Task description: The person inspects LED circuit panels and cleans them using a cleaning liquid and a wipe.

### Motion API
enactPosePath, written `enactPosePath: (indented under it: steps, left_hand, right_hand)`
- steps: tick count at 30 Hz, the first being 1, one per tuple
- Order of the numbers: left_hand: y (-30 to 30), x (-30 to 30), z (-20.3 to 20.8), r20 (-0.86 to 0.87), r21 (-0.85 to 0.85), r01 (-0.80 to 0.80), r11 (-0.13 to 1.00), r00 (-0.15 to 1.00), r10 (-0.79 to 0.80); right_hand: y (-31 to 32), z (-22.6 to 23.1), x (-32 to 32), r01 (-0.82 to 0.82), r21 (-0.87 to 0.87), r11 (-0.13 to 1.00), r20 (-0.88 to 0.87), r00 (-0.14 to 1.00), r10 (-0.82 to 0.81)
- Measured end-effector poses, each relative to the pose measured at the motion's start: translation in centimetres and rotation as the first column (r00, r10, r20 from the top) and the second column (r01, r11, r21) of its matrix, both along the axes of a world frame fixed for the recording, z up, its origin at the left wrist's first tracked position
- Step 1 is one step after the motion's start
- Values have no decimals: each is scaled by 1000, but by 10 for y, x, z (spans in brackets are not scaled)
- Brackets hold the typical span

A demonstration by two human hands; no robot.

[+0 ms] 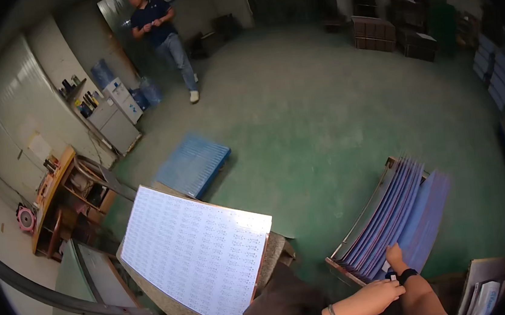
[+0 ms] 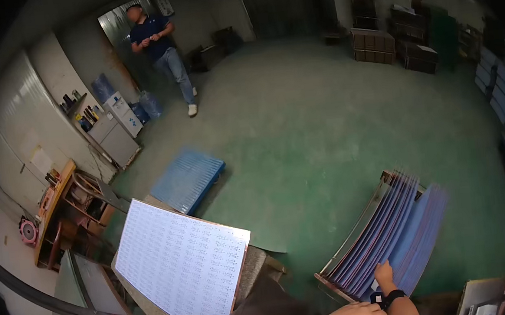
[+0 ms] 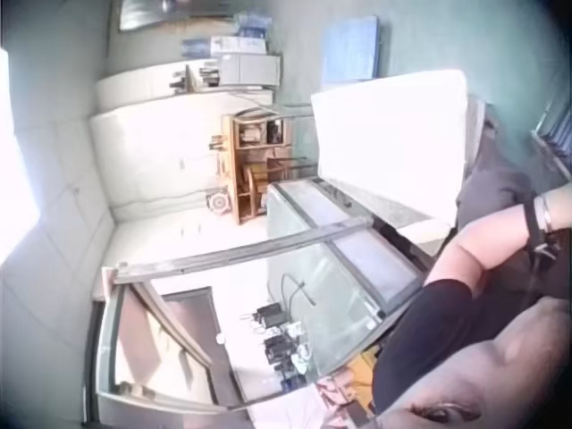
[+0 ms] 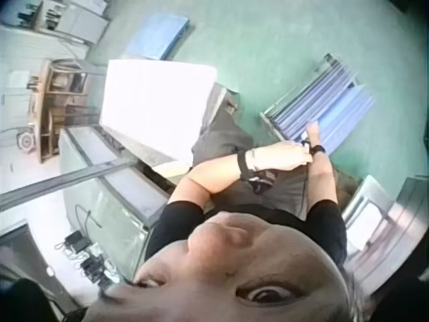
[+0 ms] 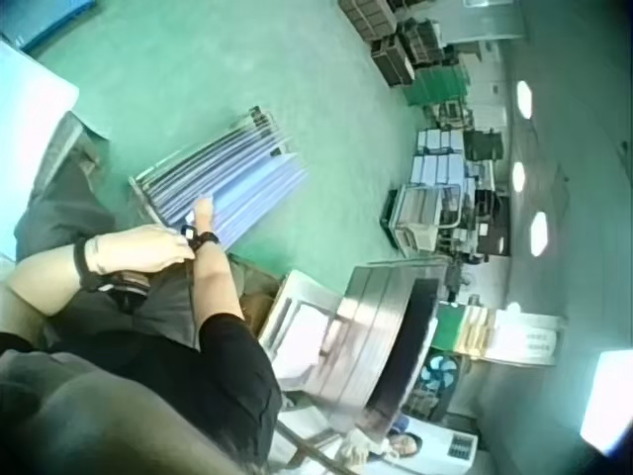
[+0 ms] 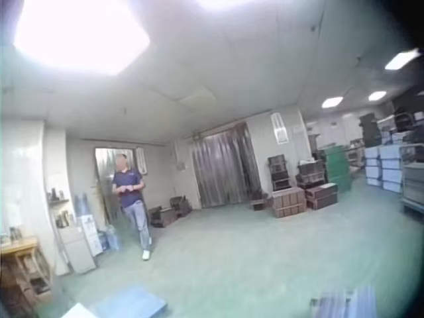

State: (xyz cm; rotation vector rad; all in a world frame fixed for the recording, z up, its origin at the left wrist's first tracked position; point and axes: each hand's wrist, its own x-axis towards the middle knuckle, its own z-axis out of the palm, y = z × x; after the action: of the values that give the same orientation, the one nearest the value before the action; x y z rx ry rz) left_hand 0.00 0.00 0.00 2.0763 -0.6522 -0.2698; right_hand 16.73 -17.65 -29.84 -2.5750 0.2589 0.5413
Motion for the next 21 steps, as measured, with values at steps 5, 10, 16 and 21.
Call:
enactPosePath:
  steps: [5, 10, 16, 21]
  left_hand:
    - [-2, 7, -1, 76, -92, -46, 995, 996, 53]
    - [0, -6, -3, 109, -48, -52, 997, 992, 57]
    - [7, -7, 4, 34, -79, -62, 995, 997, 65]
    - [16, 0, -4, 107, -98, -90, 991, 989, 100]
  right_hand:
    - [5, 19, 15, -51, -27, 998, 212, 976, 55]
    - [-27, 122, 7, -55, 78, 995, 333, 942, 26]
    - [-148, 191, -11, -31, 196, 980, 596, 798, -94]
    - [-155, 303, -68, -127, 547, 827, 451, 877, -164]
